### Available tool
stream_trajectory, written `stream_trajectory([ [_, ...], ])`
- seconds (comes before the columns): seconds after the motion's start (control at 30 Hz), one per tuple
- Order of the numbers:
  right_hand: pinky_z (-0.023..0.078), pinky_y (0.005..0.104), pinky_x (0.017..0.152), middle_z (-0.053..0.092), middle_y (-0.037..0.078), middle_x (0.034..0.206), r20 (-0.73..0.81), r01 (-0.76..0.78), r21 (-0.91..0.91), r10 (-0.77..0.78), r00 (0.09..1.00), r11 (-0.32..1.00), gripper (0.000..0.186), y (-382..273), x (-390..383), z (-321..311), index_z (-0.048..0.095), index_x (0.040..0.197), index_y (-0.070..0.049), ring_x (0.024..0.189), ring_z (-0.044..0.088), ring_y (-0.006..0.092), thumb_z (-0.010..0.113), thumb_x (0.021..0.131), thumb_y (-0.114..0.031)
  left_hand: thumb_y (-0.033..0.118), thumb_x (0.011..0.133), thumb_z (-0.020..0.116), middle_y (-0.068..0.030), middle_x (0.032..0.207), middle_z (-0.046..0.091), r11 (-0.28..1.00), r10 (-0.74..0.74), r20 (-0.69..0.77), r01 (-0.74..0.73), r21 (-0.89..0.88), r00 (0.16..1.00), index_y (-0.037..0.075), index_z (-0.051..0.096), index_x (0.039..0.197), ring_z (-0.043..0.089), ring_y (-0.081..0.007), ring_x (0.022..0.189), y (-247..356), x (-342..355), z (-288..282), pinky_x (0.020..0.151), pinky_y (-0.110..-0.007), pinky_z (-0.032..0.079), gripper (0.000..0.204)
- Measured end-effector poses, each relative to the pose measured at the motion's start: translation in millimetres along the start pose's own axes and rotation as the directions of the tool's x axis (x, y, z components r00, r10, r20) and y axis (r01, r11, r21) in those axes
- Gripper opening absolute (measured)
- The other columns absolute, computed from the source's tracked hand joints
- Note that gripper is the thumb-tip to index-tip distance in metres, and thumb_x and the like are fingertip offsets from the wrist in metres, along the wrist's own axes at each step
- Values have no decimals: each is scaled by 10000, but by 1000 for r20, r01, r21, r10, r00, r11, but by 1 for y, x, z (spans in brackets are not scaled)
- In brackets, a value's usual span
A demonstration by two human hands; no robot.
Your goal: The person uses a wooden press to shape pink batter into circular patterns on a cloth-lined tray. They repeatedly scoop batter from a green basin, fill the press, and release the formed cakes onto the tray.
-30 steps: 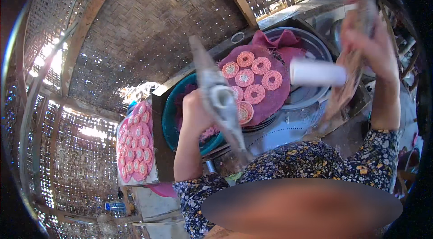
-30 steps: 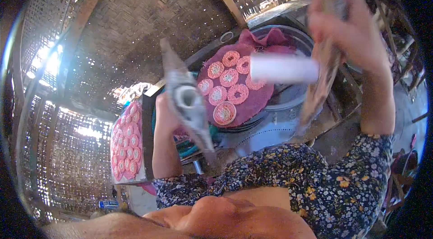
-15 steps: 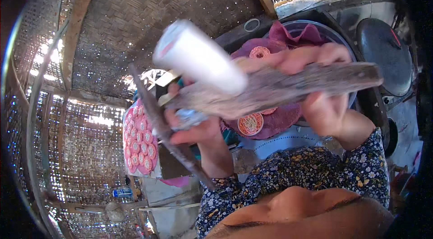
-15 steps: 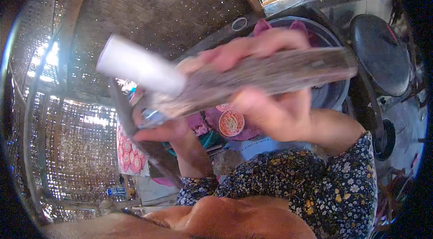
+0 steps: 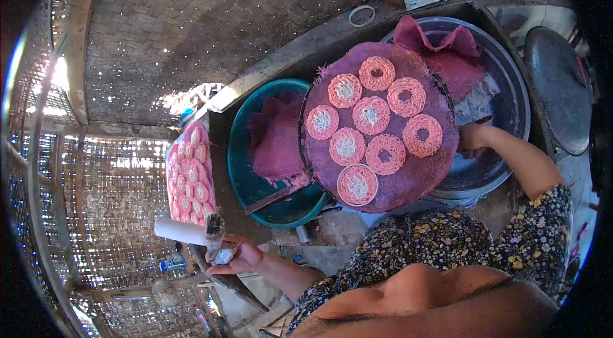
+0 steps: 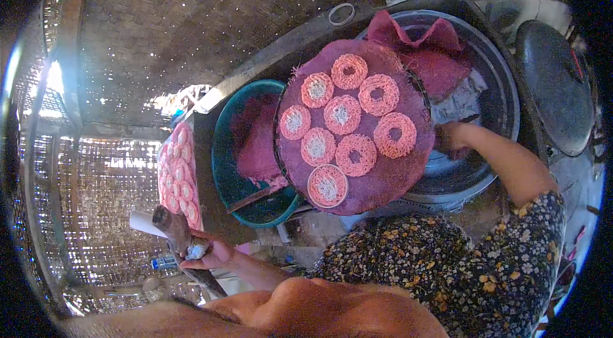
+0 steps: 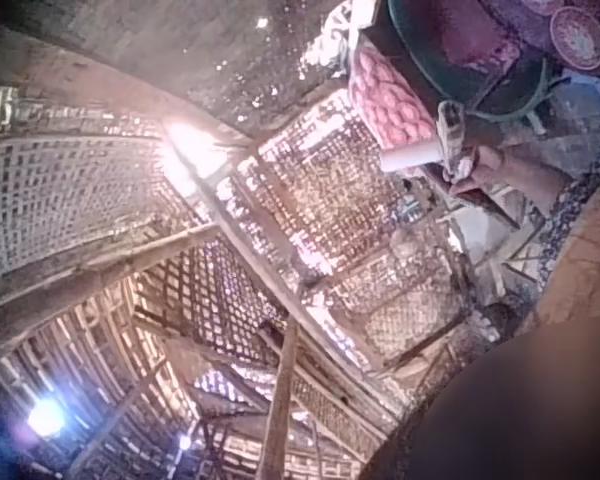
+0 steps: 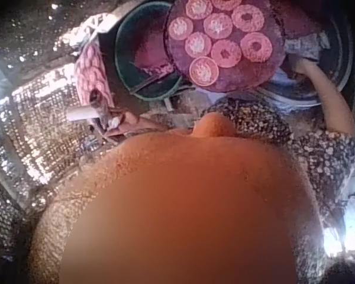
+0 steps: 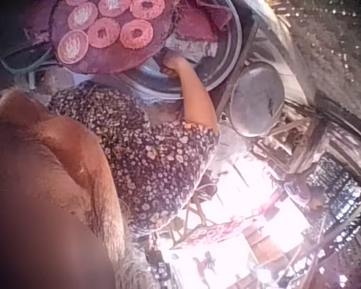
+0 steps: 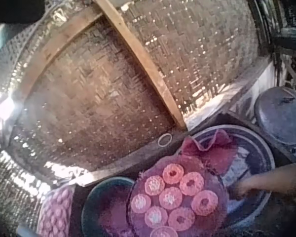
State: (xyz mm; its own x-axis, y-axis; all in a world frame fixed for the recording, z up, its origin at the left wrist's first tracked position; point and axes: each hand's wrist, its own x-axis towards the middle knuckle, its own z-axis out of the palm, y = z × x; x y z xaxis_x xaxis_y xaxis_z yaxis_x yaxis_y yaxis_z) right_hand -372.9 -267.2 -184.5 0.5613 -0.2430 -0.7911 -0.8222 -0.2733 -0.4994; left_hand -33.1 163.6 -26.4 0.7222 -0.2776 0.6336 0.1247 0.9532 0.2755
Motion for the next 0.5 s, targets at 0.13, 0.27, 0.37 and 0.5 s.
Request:
stream_trajectory([
  [0.13,517,382,456,619,170,795,39,-203,-78,207,978,976,320,-43,-13,-3,553,1021,-51,557,619,263,467,852,-309,374,755,658,-116,1252,482,998,-34,8,34,61,999,88,526,1147,464,-267,1148,7,-1,15,985,-470,362,503],
  [0.27,467,335,401,581,79,605,-116,56,10,-54,992,998,297,-36,-10,-2,610,755,-57,470,562,203,618,768,-354,433,755,642,-68,1018,625,995,-20,-85,28,92,996,121,643,920,576,-237,947,-1,-1,20,813,-427,477,353],
  [0.37,469,414,445,610,124,826,-61,-55,193,68,996,980,405,-42,-19,-1,564,980,-33,561,591,244,551,797,-394,405,750,656,-69,1012,624,995,43,-154,-28,98,987,119,639,910,567,-250,959,1,-6,8,849,-420,451,328],
  [0.5,464,395,451,574,89,682,-17,-188,-105,187,982,977,300,-3,29,3,582,775,-73,547,577,193,583,775,-372,390,764,647,-80,1092,587,999,-47,-95,48,3,994,116,622,937,530,-256,1027,7,-9,-2,897,-432,419,326],
])
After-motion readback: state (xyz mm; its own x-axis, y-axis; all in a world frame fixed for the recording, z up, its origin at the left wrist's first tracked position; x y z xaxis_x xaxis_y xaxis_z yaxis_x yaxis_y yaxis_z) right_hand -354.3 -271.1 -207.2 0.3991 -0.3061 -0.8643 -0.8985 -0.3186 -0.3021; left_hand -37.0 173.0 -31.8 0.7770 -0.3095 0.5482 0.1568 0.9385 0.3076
